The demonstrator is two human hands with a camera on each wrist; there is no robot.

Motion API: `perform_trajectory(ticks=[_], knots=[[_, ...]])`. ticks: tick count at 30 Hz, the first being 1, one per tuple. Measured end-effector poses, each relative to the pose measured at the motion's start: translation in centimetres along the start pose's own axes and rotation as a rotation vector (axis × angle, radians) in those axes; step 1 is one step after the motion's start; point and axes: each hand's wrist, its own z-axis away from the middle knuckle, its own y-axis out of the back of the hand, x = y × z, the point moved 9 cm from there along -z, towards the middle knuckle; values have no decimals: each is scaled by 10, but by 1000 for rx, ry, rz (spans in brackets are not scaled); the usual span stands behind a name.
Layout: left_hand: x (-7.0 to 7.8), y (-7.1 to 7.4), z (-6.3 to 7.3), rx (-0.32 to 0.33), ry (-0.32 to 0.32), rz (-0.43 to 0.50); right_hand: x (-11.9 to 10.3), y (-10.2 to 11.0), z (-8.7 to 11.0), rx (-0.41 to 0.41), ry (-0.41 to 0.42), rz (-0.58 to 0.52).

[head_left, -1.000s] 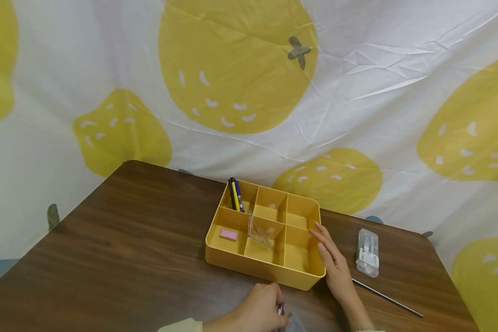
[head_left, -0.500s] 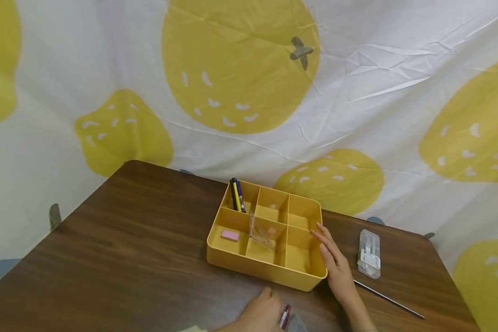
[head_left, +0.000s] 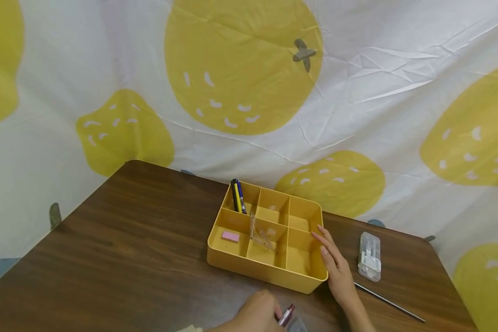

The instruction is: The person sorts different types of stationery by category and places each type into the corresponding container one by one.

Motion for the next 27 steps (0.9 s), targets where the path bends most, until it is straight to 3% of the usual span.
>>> perform_trajectory(ticks=[5, 11, 16, 21, 27], knots=[[-10, 2, 5, 5, 101, 284, -1, 2, 0, 10, 9, -1], [-16, 3, 8, 15, 168, 381, 0, 1, 0, 5, 7, 15], [-21, -2, 8, -6, 222, 579, 1, 2, 0, 8, -7, 22], [-24, -10, 6, -21, 228, 784, 0, 1, 0, 7, -3, 25], [-22, -12, 8, -13, 204, 905, 1, 0, 0, 6, -21, 18]])
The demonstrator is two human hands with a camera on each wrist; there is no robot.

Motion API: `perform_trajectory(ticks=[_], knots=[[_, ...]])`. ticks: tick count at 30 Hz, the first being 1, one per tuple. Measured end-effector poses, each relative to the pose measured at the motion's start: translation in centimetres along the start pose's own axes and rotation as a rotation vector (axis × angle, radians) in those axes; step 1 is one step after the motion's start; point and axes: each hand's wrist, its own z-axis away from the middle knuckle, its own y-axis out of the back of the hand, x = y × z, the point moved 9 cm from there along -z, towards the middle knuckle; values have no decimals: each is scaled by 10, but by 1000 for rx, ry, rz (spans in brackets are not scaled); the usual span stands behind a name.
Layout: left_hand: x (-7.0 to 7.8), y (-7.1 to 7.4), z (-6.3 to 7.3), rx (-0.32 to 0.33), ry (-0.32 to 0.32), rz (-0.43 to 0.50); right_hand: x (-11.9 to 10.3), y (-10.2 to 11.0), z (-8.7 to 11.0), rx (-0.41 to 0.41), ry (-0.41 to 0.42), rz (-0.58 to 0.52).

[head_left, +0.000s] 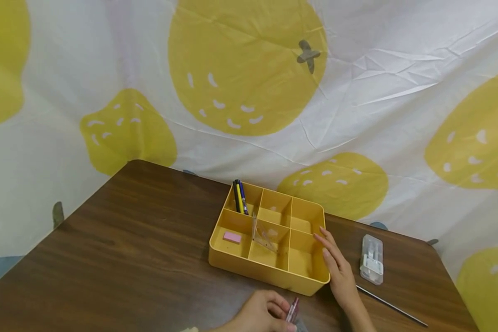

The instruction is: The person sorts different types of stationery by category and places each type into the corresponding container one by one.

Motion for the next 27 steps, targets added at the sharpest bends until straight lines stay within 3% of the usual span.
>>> perform_trajectory(ticks=[4, 12, 17, 22, 27], knots=[[3, -4, 3, -8, -14, 49, 3, 0, 1, 2, -15, -6], [18, -10, 7, -57, -99, 117, 3, 1, 0, 3, -15, -16], [27, -10, 9, -68, -95, 130, 3, 1, -1, 0, -21, -13], [35, -8, 11, -31, -80, 147, 4, 1, -2, -1, -27, -13], [42, -6, 14, -31, -44, 229, 3, 1, 0, 0, -20, -4]])
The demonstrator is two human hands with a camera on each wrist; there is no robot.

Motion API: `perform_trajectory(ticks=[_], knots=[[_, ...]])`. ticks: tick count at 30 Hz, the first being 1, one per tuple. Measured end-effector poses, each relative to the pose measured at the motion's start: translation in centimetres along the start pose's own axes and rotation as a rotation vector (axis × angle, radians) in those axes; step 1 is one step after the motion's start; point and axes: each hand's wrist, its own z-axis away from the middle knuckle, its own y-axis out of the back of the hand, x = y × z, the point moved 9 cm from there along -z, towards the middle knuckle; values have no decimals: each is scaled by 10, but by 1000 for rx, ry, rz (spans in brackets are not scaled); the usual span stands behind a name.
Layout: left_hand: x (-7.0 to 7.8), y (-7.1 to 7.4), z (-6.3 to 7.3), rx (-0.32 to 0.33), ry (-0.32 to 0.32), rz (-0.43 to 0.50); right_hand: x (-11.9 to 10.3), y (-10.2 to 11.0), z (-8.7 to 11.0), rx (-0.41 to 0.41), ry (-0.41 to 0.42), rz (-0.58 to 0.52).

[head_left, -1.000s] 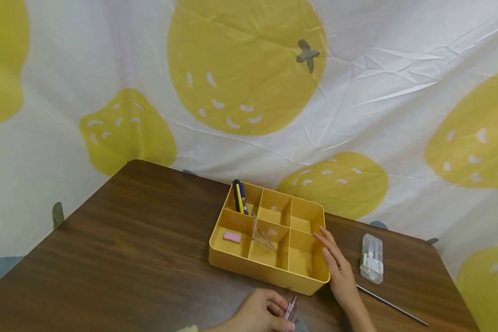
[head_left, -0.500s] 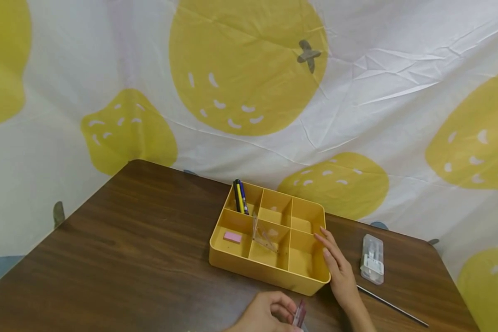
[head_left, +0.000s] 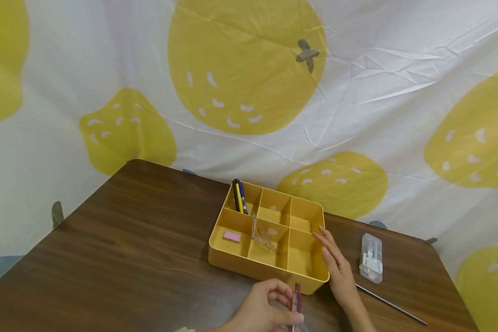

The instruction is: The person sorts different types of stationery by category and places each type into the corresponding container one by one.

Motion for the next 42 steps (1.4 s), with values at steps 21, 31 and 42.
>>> perform_trajectory(ticks=[21, 31, 42], knots=[[106, 36, -8, 39, -287, 170, 0, -1, -1, 1, 49, -6], [143, 74, -14, 220, -372, 63, 1, 0, 0, 7, 42, -10], [184, 111, -23, 350, -495, 13, -34, -4, -1, 3, 38, 3]])
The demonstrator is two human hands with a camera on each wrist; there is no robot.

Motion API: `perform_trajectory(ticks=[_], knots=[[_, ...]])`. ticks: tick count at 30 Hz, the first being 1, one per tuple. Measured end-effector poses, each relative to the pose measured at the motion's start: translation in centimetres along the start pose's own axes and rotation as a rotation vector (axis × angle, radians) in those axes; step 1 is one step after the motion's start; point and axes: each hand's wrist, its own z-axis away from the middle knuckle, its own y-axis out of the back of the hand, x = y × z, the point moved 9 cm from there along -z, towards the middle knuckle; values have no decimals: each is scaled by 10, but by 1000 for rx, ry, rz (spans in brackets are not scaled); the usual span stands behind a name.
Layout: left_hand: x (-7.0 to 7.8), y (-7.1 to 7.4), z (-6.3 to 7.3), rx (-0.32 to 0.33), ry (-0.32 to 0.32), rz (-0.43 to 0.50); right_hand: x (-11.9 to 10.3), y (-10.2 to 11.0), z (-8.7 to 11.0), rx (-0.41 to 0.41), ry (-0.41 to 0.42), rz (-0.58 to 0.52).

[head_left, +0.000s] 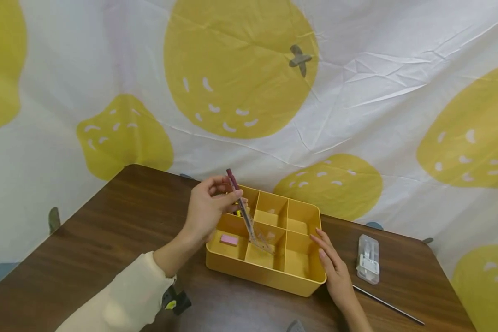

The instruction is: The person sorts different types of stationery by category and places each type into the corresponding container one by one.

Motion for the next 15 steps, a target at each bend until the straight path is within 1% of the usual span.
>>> perform_trajectory(ticks=[3, 5, 9, 13, 15], knots=[[5, 4, -9, 16, -31, -12, -4, 0, 0, -1, 5, 8], [6, 8, -16, 37, -48, -37, -1, 0, 0, 2, 6, 0], [4, 14, -28, 84, -64, -79, 15, 2, 1, 4, 6, -18], [0, 19, -37, 114, -61, -84, 31, 3, 2, -1, 6, -17], [-2, 22, -42, 125, -57, -90, 33, 4, 3, -1, 3, -21]])
